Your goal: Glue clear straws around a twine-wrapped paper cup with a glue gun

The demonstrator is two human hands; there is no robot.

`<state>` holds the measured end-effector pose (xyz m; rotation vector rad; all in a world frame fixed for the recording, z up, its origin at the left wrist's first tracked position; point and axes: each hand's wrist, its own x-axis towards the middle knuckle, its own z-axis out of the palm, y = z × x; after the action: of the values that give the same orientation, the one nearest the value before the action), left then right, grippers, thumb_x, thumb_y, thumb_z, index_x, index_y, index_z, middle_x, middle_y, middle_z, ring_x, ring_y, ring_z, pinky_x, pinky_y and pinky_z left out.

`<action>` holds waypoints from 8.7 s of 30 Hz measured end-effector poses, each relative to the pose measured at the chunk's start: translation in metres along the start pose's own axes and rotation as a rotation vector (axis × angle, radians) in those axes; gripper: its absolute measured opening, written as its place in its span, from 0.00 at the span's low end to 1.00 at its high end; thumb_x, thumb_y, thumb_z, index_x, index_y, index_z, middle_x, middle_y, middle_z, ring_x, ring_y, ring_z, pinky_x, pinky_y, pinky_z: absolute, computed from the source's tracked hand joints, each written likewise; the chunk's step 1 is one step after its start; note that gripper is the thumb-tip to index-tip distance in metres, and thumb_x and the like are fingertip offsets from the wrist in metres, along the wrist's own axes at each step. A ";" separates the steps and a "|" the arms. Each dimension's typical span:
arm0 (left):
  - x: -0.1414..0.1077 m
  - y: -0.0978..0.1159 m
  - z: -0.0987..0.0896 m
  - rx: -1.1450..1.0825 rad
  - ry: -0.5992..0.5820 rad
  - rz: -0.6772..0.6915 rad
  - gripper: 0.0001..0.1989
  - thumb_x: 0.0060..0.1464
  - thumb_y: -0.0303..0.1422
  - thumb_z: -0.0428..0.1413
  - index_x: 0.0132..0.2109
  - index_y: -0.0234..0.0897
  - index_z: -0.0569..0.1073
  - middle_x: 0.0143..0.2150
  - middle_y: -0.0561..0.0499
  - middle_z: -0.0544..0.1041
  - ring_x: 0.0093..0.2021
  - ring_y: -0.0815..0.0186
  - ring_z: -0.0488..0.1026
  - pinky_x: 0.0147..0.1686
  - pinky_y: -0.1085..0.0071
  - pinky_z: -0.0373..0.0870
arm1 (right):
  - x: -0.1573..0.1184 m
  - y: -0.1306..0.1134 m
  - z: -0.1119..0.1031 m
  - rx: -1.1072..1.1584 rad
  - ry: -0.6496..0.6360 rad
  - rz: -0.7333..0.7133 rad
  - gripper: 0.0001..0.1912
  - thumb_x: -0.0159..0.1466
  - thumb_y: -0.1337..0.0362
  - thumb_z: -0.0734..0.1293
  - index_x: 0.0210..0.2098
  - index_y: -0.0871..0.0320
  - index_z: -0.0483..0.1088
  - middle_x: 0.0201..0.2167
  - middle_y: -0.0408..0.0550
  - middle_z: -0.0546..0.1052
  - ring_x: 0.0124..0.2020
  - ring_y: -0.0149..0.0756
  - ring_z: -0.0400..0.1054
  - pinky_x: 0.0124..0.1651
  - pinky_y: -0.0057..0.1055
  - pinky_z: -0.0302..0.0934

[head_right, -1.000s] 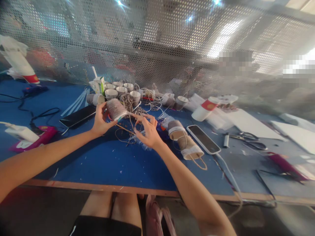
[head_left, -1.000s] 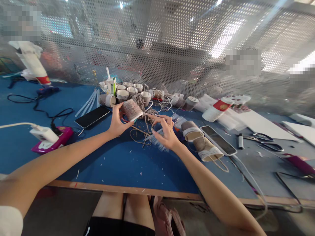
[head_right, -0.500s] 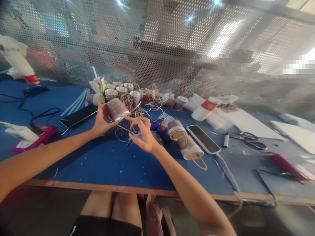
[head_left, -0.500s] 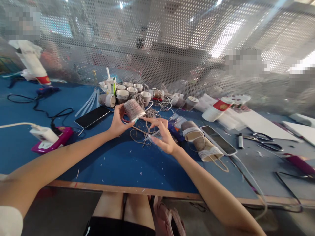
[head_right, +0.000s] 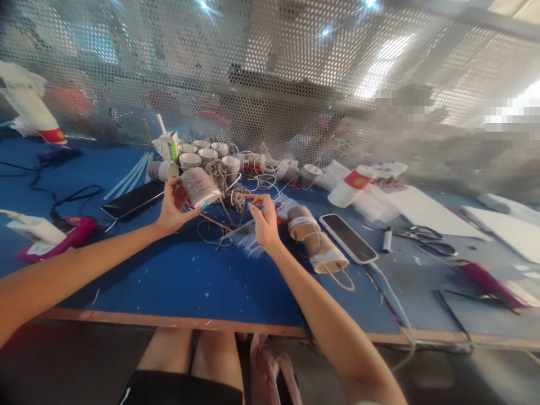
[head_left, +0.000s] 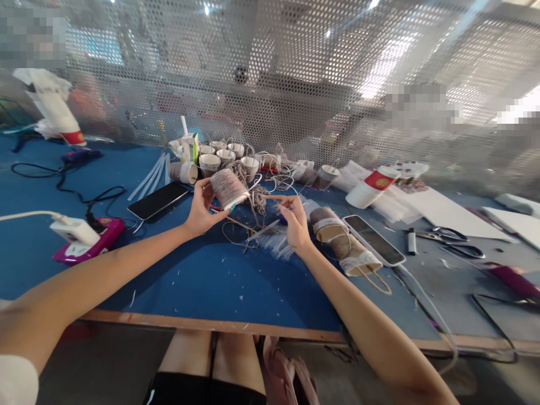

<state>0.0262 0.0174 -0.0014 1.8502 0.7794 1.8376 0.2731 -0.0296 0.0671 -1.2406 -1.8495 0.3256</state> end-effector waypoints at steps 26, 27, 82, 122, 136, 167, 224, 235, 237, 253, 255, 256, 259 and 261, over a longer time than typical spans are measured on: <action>0.000 0.019 -0.009 -0.122 -0.496 -0.023 0.49 0.50 0.43 0.68 0.72 0.55 0.50 0.72 0.40 0.60 0.73 0.47 0.58 0.69 0.43 0.60 | -0.004 0.001 0.007 0.183 -0.224 -0.241 0.27 0.59 0.51 0.73 0.38 0.49 0.48 0.64 0.67 0.67 0.69 0.51 0.59 0.67 0.58 0.57; 0.000 0.020 -0.009 -0.119 -0.495 -0.025 0.49 0.51 0.41 0.67 0.72 0.54 0.50 0.72 0.39 0.61 0.72 0.47 0.59 0.68 0.43 0.61 | -0.005 0.000 0.007 0.177 -0.223 -0.252 0.26 0.59 0.53 0.73 0.38 0.49 0.49 0.64 0.67 0.66 0.69 0.51 0.59 0.67 0.58 0.56; 0.001 0.021 -0.002 0.274 0.057 0.140 0.40 0.51 0.52 0.64 0.65 0.45 0.59 0.56 0.43 0.61 0.58 0.56 0.65 0.49 0.62 0.77 | -0.017 -0.013 0.004 0.115 -0.277 -0.268 0.10 0.61 0.55 0.62 0.33 0.52 0.56 0.59 0.48 0.76 0.62 0.53 0.56 0.61 0.57 0.47; 0.001 -0.002 -0.005 0.201 0.078 0.014 0.43 0.47 0.54 0.65 0.65 0.45 0.58 0.58 0.42 0.59 0.61 0.52 0.64 0.54 0.57 0.75 | -0.001 -0.012 -0.011 -0.208 0.236 0.075 0.04 0.63 0.61 0.59 0.37 0.52 0.58 0.42 0.53 0.76 0.46 0.51 0.62 0.56 0.56 0.54; 0.001 -0.006 -0.001 0.189 0.085 0.011 0.44 0.53 0.50 0.64 0.65 0.47 0.47 0.55 0.41 0.63 0.47 0.61 0.73 0.43 0.61 0.78 | 0.013 0.004 -0.030 -0.803 -0.196 0.412 0.25 0.60 0.62 0.64 0.51 0.75 0.63 0.49 0.78 0.70 0.57 0.70 0.63 0.55 0.55 0.59; -0.001 0.003 0.005 -0.078 0.049 -0.046 0.39 0.48 0.47 0.67 0.58 0.47 0.52 0.54 0.46 0.61 0.46 0.66 0.73 0.33 0.75 0.75 | -0.010 -0.041 -0.004 0.516 -0.092 0.339 0.21 0.52 0.47 0.76 0.20 0.54 0.67 0.06 0.37 0.63 0.06 0.30 0.56 0.10 0.29 0.55; -0.002 0.004 0.003 -0.119 0.022 -0.020 0.40 0.49 0.48 0.67 0.59 0.50 0.51 0.57 0.45 0.62 0.55 0.60 0.72 0.46 0.64 0.78 | -0.010 -0.038 -0.005 0.464 -0.121 0.275 0.19 0.56 0.47 0.74 0.23 0.53 0.68 0.08 0.36 0.63 0.07 0.30 0.56 0.11 0.32 0.56; 0.000 0.005 0.005 -0.106 0.031 0.040 0.39 0.48 0.48 0.68 0.57 0.49 0.53 0.53 0.47 0.63 0.49 0.65 0.74 0.42 0.68 0.78 | -0.009 -0.034 -0.004 0.490 -0.104 0.296 0.18 0.54 0.47 0.75 0.24 0.53 0.68 0.07 0.35 0.62 0.06 0.30 0.55 0.09 0.31 0.54; 0.000 0.005 0.004 -0.109 0.026 0.042 0.39 0.48 0.49 0.67 0.57 0.49 0.53 0.54 0.47 0.63 0.49 0.65 0.74 0.41 0.69 0.78 | -0.010 -0.036 -0.005 0.489 -0.127 0.279 0.18 0.55 0.48 0.74 0.24 0.53 0.69 0.08 0.35 0.63 0.06 0.30 0.55 0.10 0.31 0.54; 0.001 0.002 0.004 -0.155 0.021 0.016 0.39 0.47 0.48 0.68 0.57 0.51 0.52 0.52 0.49 0.63 0.46 0.67 0.74 0.36 0.74 0.76 | -0.013 -0.038 -0.005 0.459 -0.149 0.238 0.19 0.57 0.47 0.73 0.23 0.52 0.67 0.08 0.36 0.62 0.08 0.31 0.57 0.12 0.32 0.57; 0.000 -0.001 0.003 -0.140 0.011 0.027 0.40 0.48 0.48 0.68 0.58 0.51 0.51 0.54 0.48 0.63 0.48 0.66 0.74 0.38 0.71 0.77 | -0.009 -0.030 -0.004 0.426 -0.112 0.265 0.18 0.56 0.46 0.73 0.24 0.52 0.67 0.09 0.36 0.62 0.08 0.31 0.56 0.11 0.32 0.54; 0.000 -0.002 0.003 -0.127 0.003 0.029 0.40 0.48 0.48 0.68 0.58 0.51 0.51 0.55 0.47 0.63 0.49 0.65 0.73 0.40 0.70 0.77 | -0.007 -0.025 -0.004 0.383 -0.091 0.277 0.18 0.56 0.46 0.72 0.25 0.52 0.67 0.09 0.36 0.62 0.08 0.32 0.55 0.12 0.32 0.53; 0.000 -0.003 0.002 -0.096 -0.012 0.020 0.42 0.49 0.48 0.68 0.61 0.50 0.50 0.57 0.44 0.63 0.50 0.62 0.74 0.42 0.66 0.78 | 0.002 -0.009 -0.007 0.070 0.013 0.257 0.17 0.59 0.47 0.70 0.27 0.53 0.67 0.13 0.40 0.66 0.13 0.36 0.61 0.18 0.34 0.58; 0.000 -0.002 0.002 -0.093 -0.009 0.006 0.43 0.49 0.48 0.67 0.62 0.50 0.50 0.57 0.43 0.64 0.48 0.62 0.74 0.40 0.67 0.78 | 0.008 -0.002 -0.013 -0.273 0.066 0.212 0.15 0.63 0.49 0.67 0.30 0.54 0.67 0.23 0.49 0.75 0.23 0.42 0.70 0.27 0.36 0.62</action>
<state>0.0280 0.0187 -0.0027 1.8030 0.6749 1.8363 0.2809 -0.0274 0.0803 -1.6209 -1.7498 0.1464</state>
